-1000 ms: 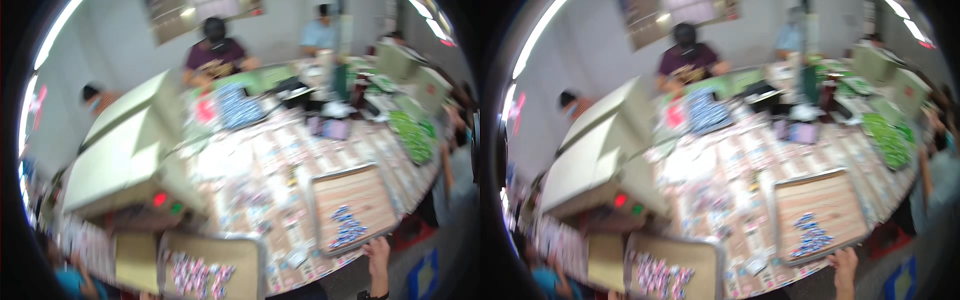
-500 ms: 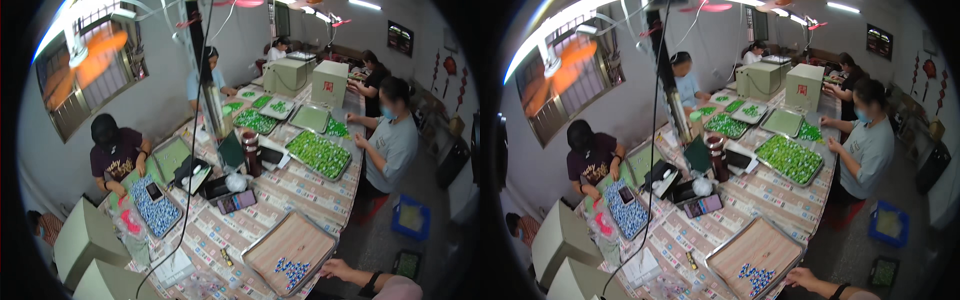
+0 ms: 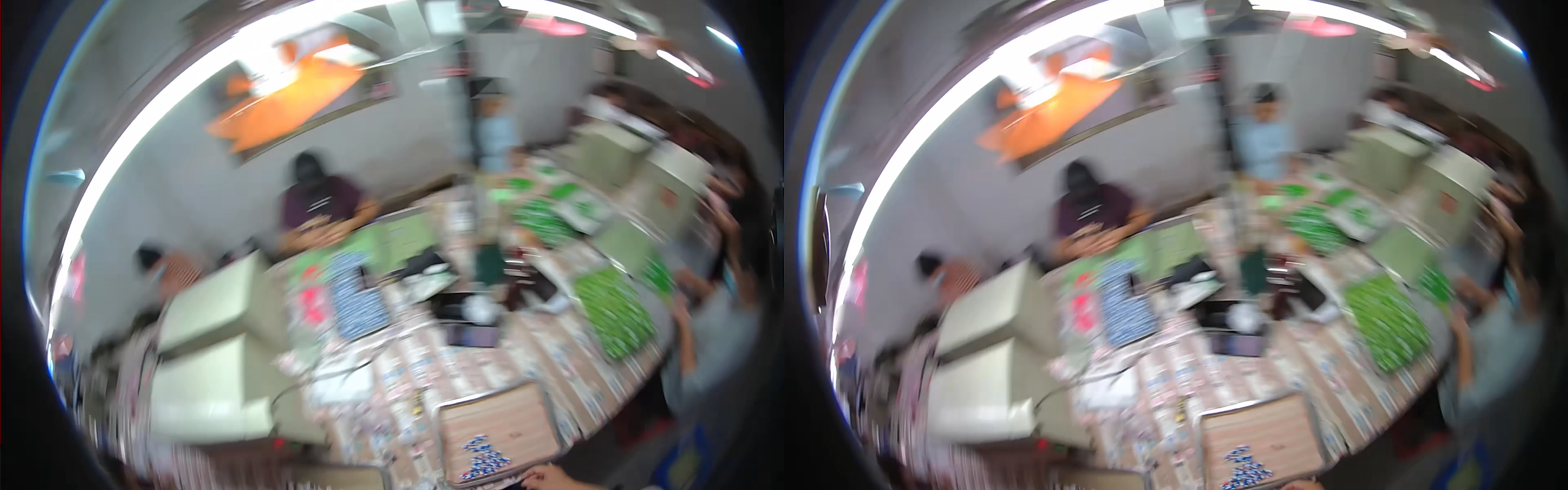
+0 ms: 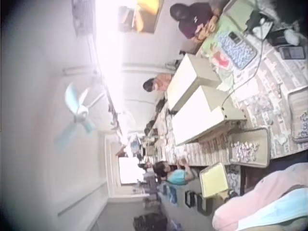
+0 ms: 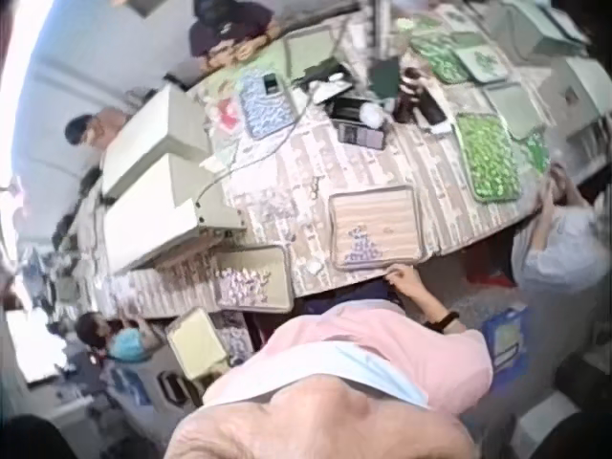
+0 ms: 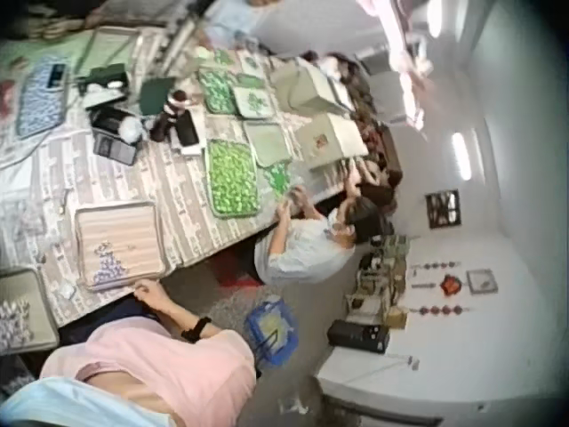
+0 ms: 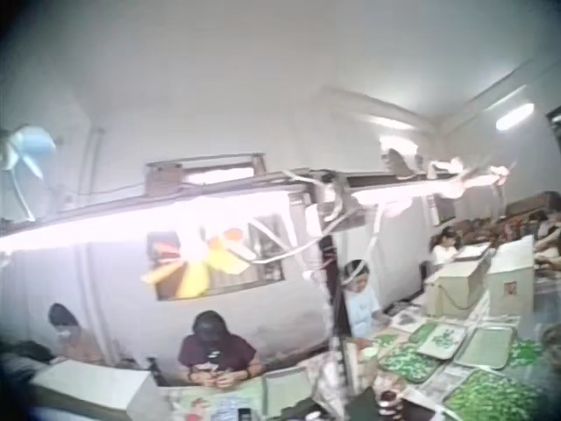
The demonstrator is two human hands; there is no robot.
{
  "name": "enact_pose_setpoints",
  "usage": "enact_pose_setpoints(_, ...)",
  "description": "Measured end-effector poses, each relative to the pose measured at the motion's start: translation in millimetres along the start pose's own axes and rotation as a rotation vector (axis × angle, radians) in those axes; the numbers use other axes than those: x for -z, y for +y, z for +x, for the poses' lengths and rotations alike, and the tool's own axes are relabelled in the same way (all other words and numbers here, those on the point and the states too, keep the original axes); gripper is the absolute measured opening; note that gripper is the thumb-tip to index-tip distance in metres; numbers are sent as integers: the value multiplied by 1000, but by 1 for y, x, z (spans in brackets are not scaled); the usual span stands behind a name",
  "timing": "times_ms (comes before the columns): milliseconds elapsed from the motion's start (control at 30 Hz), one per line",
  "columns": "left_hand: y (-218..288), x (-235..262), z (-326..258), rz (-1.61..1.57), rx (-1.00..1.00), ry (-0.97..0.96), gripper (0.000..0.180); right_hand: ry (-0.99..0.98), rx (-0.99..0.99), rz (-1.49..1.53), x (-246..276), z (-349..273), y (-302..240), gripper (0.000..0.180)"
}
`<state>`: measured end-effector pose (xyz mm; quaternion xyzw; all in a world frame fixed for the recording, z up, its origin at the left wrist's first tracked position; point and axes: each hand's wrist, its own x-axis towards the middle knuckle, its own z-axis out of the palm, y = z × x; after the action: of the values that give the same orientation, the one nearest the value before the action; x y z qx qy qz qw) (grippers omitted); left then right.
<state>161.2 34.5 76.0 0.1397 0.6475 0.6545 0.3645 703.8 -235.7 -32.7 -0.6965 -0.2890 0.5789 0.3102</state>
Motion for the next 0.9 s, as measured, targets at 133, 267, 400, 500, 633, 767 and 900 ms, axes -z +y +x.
enact_pose_setpoints(133, -76, 231, -21, -393, -10, 404, 48, -81, 243, -149, -20, 4, -40, 22)
enact_pose_setpoints(267, -186, 381, -79, -727, -82, 434, 47, -308, 137, -121, -37, 11, -99, 27)
enact_pose_setpoints(400, -195, 342, -169, -502, 119, 1076, 51, -461, 178, -134, -35, 0, -147, 26)
enact_pose_setpoints(500, -181, 306, -276, -430, 281, 1156, 54, -514, 229, -242, -16, 15, -142, 24)
enact_pose_setpoints(633, -284, 375, -400, -141, 342, 1361, 46, -584, 396, -451, 18, 11, -164, 22)
enact_pose_setpoints(767, -324, 384, -491, -101, 490, 1417, 36, -645, 421, -491, 26, 10, -157, 21)
enact_pose_setpoints(900, -383, 416, -594, -41, 489, 1386, 29, -764, 359, -579, 21, 3, -144, 19)
